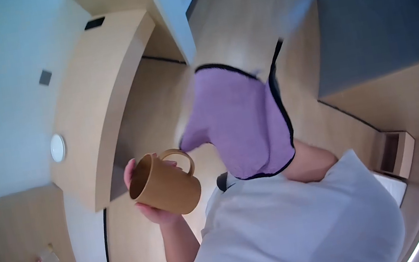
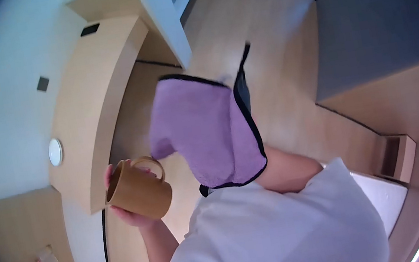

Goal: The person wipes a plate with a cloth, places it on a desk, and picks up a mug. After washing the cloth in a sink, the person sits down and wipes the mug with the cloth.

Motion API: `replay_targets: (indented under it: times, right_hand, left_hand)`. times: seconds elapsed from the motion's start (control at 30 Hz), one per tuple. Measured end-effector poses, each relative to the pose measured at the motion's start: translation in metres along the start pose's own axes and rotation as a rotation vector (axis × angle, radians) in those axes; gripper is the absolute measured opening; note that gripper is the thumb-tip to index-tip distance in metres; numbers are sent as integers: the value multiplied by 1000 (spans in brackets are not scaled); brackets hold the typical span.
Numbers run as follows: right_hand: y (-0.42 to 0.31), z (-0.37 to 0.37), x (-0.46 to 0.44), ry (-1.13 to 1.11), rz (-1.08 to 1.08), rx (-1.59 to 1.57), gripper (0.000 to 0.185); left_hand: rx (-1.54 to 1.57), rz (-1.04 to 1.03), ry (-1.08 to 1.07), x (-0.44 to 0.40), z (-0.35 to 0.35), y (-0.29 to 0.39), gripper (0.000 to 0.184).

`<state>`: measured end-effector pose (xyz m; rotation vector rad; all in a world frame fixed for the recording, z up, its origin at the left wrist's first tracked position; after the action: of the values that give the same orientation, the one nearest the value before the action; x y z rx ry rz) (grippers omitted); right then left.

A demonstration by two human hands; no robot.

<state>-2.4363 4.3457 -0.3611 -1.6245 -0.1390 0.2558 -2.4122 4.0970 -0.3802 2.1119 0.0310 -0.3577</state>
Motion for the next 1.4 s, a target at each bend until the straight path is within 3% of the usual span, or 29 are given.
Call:
replay_targets:
  times: [0.07, 0.17, 0.23, 0.33, 0.37, 0.47, 0.5, 0.57, 0.63, 0.67, 0.8, 0.83, 0.93, 0.97, 1.0, 1.07, 1.13, 1.23, 1.3, 1.33, 1.4]
  right_hand:
    - [7, 43, -17, 20, -64, -34, 29]
    - [-10, 120, -39, 62, -130, 18, 24]
    - [-25, 168, -63, 155, -146, 131, 13]
    - [-55, 233, -109, 103, -212, 665, 11]
    - [-53, 254, -121, 146, -43, 757, 11]
    - [-43, 313, -156, 110, -68, 707, 23]
    - [-12, 320, -160, 215, 39, -231, 36]
    - [43, 322, -171, 193, 295, -1215, 74]
    - [21, 324, -212, 217, 83, -693, 81]
    - [20, 326, -226, 225, 147, -930, 82]
    - [21, 366, -323, 228, 192, -604, 71]
    - [32, 376, -337, 308, 113, -355, 67]
    - [43, 433, -400, 335, 60, -38, 54]
    - [56, 453, -420, 474, 61, -293, 57]
    - [46, 470, -442, 460, 45, -283, 57]
    - [8, 498, -484, 344, 214, -258, 44]
    - [2, 527, -513, 331, 225, -237, 48]
    - [16, 568, -556, 308, 208, -302, 52]
    - [48, 596, -585, 458, 179, -468, 57]
    - [47, 610, -609, 411, 141, -387, 55]
    - [80, 648, -643, 401, 46, -517, 47]
  left_hand:
    - [-41, -12, -66, -47, -17, -39, 80]
    - [-96, 165, -6, -119, -94, -80, 91]
    - [-125, 141, -38, -172, -123, -100, 93]
    - [-59, 160, -90, -238, -158, -124, 102]
    - [-101, 155, -139, -253, -159, -135, 106]
    - [-235, 78, -234, -302, -179, -164, 110]
    - [-241, 71, -228, -318, -186, -176, 110]
    - [-457, -103, -379, -347, -198, -201, 103]
    - [-722, -232, -442, -380, -209, -221, 92]
    - [-819, -290, -450, -403, -217, -228, 88]
    - [-828, -373, -381, -509, -228, -271, 84]
    - [-857, -416, -343, -535, -229, -277, 82]
    - [-823, -380, -313, -630, -240, -297, 81]
    - [-812, -366, -293, -656, -243, -304, 81]
    - [-739, -353, -376, -682, -246, -310, 80]
    - [-662, -355, -517, -728, -255, -318, 79]
    - [-635, -391, -586, -772, -266, -328, 79]
    - [-674, -349, -568, -826, -273, -370, 79]
    - [-677, -299, -534, -861, -277, -405, 77]
    - [-693, -300, -514, -879, -277, -427, 77]
    - [-742, -269, -356, -914, -274, -474, 76]
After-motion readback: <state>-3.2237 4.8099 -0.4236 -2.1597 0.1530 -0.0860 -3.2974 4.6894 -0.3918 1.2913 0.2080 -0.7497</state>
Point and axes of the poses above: each hand's wrist, its own x-axis away from the middle knuckle, its own z-axis out of the back of the hand, y = z × x, the point moved 1 cm from there along -x, towards the middle knuckle, and after that the axes turned 9 degrees about -y, right-handed, at the moved point
